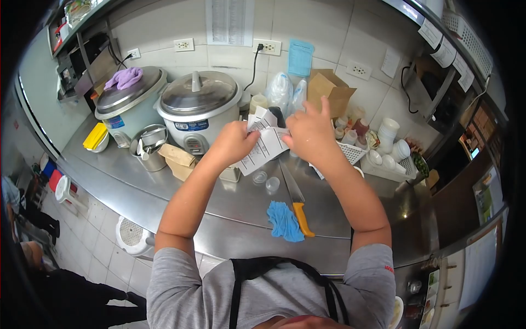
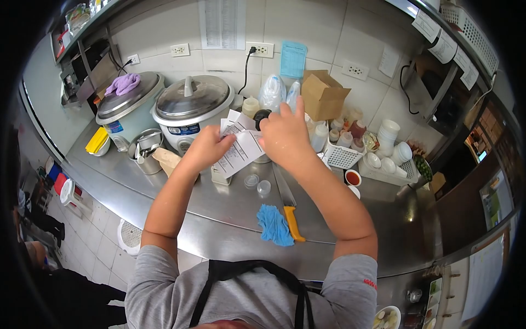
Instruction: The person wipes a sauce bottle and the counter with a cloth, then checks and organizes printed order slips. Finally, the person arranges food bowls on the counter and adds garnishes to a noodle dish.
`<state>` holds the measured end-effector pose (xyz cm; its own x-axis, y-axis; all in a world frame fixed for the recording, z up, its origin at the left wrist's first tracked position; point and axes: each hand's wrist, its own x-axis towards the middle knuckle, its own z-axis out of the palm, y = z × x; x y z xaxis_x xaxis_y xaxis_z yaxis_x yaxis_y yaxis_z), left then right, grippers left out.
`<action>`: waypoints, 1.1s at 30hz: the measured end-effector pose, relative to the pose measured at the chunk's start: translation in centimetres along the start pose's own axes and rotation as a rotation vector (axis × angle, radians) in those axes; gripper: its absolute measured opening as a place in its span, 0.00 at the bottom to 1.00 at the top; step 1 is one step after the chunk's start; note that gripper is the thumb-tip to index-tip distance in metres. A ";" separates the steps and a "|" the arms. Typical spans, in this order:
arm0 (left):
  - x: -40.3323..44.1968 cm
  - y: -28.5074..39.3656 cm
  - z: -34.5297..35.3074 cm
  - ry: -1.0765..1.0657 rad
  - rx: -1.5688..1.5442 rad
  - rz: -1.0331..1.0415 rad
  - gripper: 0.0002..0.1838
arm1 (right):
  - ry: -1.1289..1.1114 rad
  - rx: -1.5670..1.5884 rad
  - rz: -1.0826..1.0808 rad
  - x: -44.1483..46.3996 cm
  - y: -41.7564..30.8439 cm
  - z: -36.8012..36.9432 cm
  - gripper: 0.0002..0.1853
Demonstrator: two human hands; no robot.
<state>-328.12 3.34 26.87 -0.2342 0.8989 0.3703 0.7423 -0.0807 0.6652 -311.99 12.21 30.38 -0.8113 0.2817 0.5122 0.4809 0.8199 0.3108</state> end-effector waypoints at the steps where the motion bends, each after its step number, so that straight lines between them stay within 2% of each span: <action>1: 0.1 -0.1 0.0 -0.009 0.025 0.002 0.10 | -0.023 -0.007 -0.018 0.0 -0.3 -0.3 0.14; 7: 0.0 0.3 0.4 -0.061 0.159 0.157 0.10 | -0.234 0.105 -0.053 0.9 -0.8 0.0 0.10; 8: 0.0 0.3 0.4 -0.059 0.124 0.145 0.10 | -0.287 0.137 -0.043 1.1 -0.8 0.3 0.09; 13: 0.1 0.4 0.9 -0.049 -0.058 0.038 0.10 | -0.255 0.163 -0.036 1.1 -0.4 1.0 0.06; 23: 1.0 -0.8 3.2 -0.071 -0.101 0.010 0.10 | -0.339 0.246 0.012 0.8 0.1 2.7 0.08; 26: 1.3 -1.2 3.3 -0.097 -0.091 -0.004 0.10 | -0.352 0.356 -0.016 0.8 0.7 3.3 0.08; 28: 1.1 -0.9 3.0 -0.116 -0.144 -0.006 0.10 | -0.360 0.563 0.016 0.6 1.0 3.2 0.09; 33: 1.0 -1.8 3.3 -0.128 -0.554 -0.095 0.08 | -0.366 0.985 0.129 0.1 1.4 3.6 0.09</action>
<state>-327.63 5.78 23.85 -0.1802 0.9554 0.2341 0.2736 -0.1799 0.9449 -312.60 15.22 27.96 -0.9031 0.3937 0.1717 0.2214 0.7693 -0.5993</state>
